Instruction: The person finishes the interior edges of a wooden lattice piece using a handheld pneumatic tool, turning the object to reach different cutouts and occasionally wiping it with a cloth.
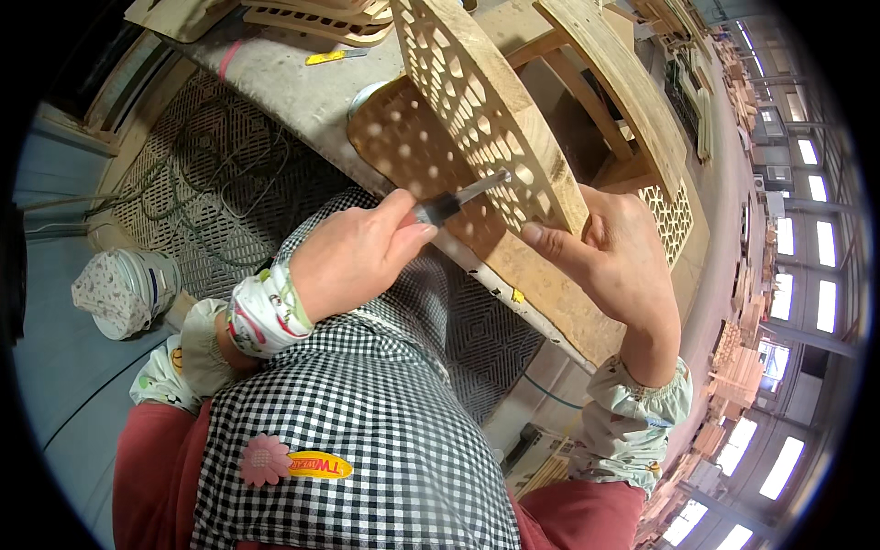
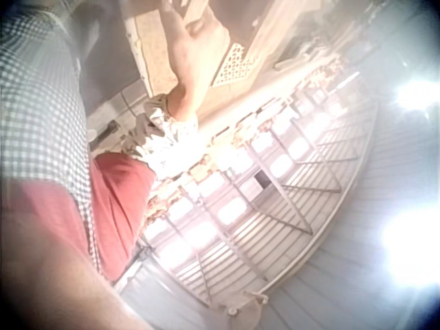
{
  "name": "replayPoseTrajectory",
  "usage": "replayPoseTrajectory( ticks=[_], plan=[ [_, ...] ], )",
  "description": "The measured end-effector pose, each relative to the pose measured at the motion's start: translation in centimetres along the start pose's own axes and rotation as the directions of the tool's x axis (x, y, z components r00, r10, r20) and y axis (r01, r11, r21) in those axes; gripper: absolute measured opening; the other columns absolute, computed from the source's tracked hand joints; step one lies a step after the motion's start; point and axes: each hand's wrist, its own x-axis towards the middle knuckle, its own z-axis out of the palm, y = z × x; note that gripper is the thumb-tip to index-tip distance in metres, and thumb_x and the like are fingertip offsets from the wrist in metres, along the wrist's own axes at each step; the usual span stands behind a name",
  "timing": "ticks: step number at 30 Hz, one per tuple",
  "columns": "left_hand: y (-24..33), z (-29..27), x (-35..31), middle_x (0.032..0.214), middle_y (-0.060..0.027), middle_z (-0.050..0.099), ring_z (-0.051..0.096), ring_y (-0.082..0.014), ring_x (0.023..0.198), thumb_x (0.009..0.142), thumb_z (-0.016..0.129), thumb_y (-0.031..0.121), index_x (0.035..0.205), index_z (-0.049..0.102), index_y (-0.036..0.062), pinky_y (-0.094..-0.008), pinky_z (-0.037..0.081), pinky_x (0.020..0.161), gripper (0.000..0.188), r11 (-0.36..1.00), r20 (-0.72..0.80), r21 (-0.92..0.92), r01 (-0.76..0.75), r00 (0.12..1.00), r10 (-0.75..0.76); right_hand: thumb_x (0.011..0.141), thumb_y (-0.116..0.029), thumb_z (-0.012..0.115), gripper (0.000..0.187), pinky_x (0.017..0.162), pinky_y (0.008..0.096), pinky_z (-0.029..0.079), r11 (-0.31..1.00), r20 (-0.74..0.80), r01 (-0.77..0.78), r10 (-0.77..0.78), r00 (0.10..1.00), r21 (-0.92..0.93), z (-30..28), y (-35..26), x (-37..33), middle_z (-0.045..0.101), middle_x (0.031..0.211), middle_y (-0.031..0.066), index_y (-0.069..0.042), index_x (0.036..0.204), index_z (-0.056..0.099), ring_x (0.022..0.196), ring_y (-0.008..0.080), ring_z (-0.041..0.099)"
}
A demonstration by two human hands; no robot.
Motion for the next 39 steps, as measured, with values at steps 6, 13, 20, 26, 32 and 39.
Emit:
replayPoseTrajectory(
  ticks=[6,13,20,26,32,39],
  plan=[
    [-0.1,1.6,2.7,0.081,-0.0262,0.071,0.070,-0.0482,0.072,0.109,0.056,0.032,0.106,0.059,0.0001,-0.0558,0.055,0.062,0.032,0.996,-0.057,0.025,-0.091,0.994,0.092,0.090,-0.037,0.083,0.041,0.055,0.0319,0.040,0.995,-0.025,0.053,-0.051,0.998,0.089,0.4,0.8,0.1,0.058,0.060,0.0033,0.002,0.103,0.079,0.056,0.0106,0.052],
    [-1.7,-0.3,0.9,0.086,-0.0233,0.070,0.070,-0.0444,0.081,0.110,0.054,0.036,0.109,0.059,0.0010,-0.0490,0.053,0.069,0.035,0.967,0.095,-0.249,0.061,0.995,-0.038,0.091,-0.036,0.082,0.039,0.056,0.0307,0.041,0.989,-0.021,0.031,-0.029,0.999,0.145,-0.2,1.6,0.5,0.062,0.064,0.0023,0.002,0.100,0.078,0.058,0.0098,0.052],
    [-1.7,2.0,4.1,0.083,-0.0231,0.069,0.069,-0.0438,0.076,0.110,0.055,0.035,0.106,0.059,0.0029,-0.0504,0.054,0.065,0.033,0.994,0.011,-0.059,-0.088,0.996,0.089,0.091,-0.035,0.082,0.038,0.060,0.0310,0.044,0.995,-0.024,-0.039,0.041,0.999,0.090,-0.2,1.1,0.6,0.063,0.066,0.0027,0.002,0.101,0.078,0.061,0.0104,0.055],
    [-1.6,-2.1,-2.4,0.074,-0.0204,0.068,0.068,-0.0397,0.067,0.108,0.060,0.030,0.111,0.059,0.0010,-0.0472,0.050,0.058,0.029,0.994,0.088,-0.049,0.094,0.992,-0.089,0.090,-0.038,0.083,0.043,0.065,0.0308,0.048,0.957,-0.098,-0.013,0.043,0.994,0.290,1.0,2.1,0.9,0.070,0.075,0.0050,0.001,0.107,0.078,0.068,0.0116,0.061],
    [-0.6,-3.8,-4.2,0.076,-0.0172,0.068,0.068,-0.0358,0.065,0.107,0.061,0.027,0.112,0.059,0.0003,-0.0440,0.050,0.059,0.027,0.974,0.039,-0.227,-0.012,0.999,0.021,0.088,-0.041,0.085,0.046,0.069,0.0301,0.050,0.980,-0.083,-0.068,0.085,0.993,0.189,1.2,0.3,0.9,0.073,0.077,0.0073,-0.001,0.111,0.079,0.072,0.0138,0.066],
    [1.0,-3.2,-1.9,0.078,-0.0210,0.070,0.071,-0.0422,0.071,0.108,0.058,0.032,0.111,0.056,0.0011,-0.0501,0.053,0.061,0.031,0.993,0.032,-0.120,-0.024,0.999,0.028,0.085,-0.040,0.086,0.043,0.061,0.0340,0.046,0.991,-0.103,-0.058,0.071,0.992,0.123,1.7,0.4,0.4,0.065,0.064,0.0073,-0.005,0.109,0.080,0.058,0.0134,0.059]
  ],
)
